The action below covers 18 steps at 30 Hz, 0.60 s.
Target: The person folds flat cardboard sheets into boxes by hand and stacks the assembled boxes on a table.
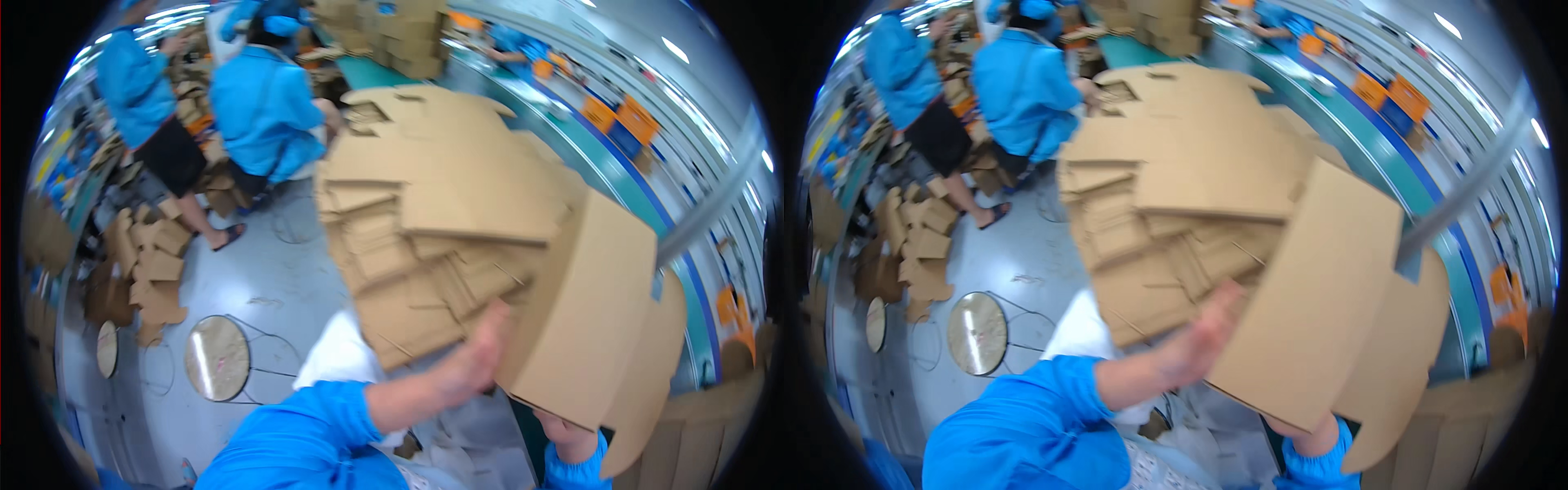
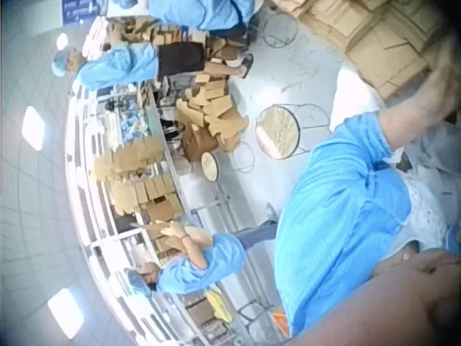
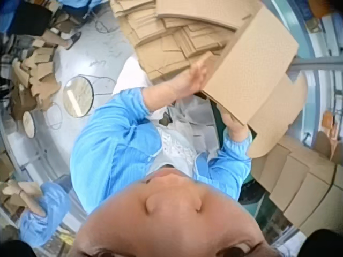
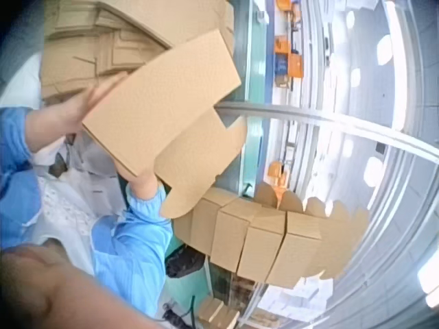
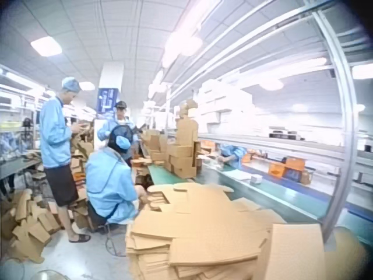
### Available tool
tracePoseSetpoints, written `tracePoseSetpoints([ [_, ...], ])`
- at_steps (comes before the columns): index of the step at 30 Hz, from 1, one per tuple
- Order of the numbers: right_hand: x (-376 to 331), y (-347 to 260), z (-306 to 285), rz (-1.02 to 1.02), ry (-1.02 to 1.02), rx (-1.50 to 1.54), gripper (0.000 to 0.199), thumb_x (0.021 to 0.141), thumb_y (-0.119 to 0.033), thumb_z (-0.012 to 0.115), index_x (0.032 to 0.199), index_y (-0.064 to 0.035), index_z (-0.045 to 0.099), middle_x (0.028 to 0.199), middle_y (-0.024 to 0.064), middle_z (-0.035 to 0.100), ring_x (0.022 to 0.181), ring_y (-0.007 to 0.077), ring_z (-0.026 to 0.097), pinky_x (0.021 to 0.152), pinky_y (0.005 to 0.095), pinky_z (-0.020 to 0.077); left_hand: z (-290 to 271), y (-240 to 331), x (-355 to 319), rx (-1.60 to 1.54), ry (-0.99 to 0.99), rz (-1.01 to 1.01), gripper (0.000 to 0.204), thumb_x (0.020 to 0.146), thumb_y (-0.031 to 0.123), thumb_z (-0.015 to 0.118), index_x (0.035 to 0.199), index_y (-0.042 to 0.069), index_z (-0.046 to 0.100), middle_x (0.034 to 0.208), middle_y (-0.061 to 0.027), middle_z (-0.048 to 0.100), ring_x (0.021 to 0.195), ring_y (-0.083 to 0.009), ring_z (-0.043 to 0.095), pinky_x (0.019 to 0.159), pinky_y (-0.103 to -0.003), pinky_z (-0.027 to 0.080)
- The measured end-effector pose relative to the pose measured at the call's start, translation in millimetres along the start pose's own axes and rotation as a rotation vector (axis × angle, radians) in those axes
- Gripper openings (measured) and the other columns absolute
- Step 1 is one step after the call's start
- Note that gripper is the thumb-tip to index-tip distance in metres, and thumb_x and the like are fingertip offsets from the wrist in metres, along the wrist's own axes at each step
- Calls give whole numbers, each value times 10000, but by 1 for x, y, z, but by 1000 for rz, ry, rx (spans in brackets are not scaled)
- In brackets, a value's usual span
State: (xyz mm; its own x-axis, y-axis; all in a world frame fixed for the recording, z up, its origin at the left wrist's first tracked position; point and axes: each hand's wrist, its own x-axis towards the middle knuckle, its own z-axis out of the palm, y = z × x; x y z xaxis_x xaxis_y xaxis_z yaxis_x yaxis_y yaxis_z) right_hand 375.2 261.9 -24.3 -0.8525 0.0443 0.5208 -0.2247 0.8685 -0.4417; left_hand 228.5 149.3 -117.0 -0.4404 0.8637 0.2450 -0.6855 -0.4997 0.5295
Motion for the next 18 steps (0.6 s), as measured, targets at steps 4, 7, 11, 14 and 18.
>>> tracePoseSetpoints([
  [4, -6, -4, -6, 117, -51, 78, 376, 802, -238, 682, 1136, -80, 616, 1141, 109, 609, 1074, 290, 565, 913, 406, 452, 18, 1, -7, -345, -4, -373, 855, 862, 503, 565, 1479, 152, 88, 1486, -32, 266, 1348, -170, 293, 1094, -370, 272],
  [7, 20, -18, 3, 209, -108, 248, 378, 796, -228, 683, 1130, -68, 610, 1134, 114, 608, 1064, 297, 565, 893, 409, 460, 23, 9, -9, -161, -152, -306, 775, 859, 542, 538, 1445, 147, 220, 1390, -14, 390, 1273, -160, 392, 1018, -358, 364],
  [11, 61, -40, 21, 138, -161, 280, 381, 792, -227, 685, 1127, -65, 608, 1130, 115, 608, 1059, 296, 566, 885, 409, 462, 7, -15, -17, -560, -405, -493, 624, 909, 545, 448, 1382, 154, 336, 1367, -26, 441, 1242, -173, 434, 987, -315, 380],
  [14, 52, -29, 16, 118, -177, 252, 383, 788, -227, 686, 1125, -63, 606, 1127, 115, 609, 1056, 295, 567, 879, 409, 464, 5, -12, -20, -435, -342, -364, 586, 937, 518, 403, 1381, 140, 347, 1385, -20, 429, 1266, -176, 415, 1018, -336, 352],
  [18, 43, -16, 15, 118, -190, 222, 386, 784, -226, 688, 1122, -60, 604, 1123, 116, 609, 1052, 294, 568, 872, 409, 466, 4, -23, -21, -485, -327, -363, 621, 943, 543, 344, 1397, 120, 345, 1412, -56, 398, 1288, -228, 385, 1031, -413, 350],
])
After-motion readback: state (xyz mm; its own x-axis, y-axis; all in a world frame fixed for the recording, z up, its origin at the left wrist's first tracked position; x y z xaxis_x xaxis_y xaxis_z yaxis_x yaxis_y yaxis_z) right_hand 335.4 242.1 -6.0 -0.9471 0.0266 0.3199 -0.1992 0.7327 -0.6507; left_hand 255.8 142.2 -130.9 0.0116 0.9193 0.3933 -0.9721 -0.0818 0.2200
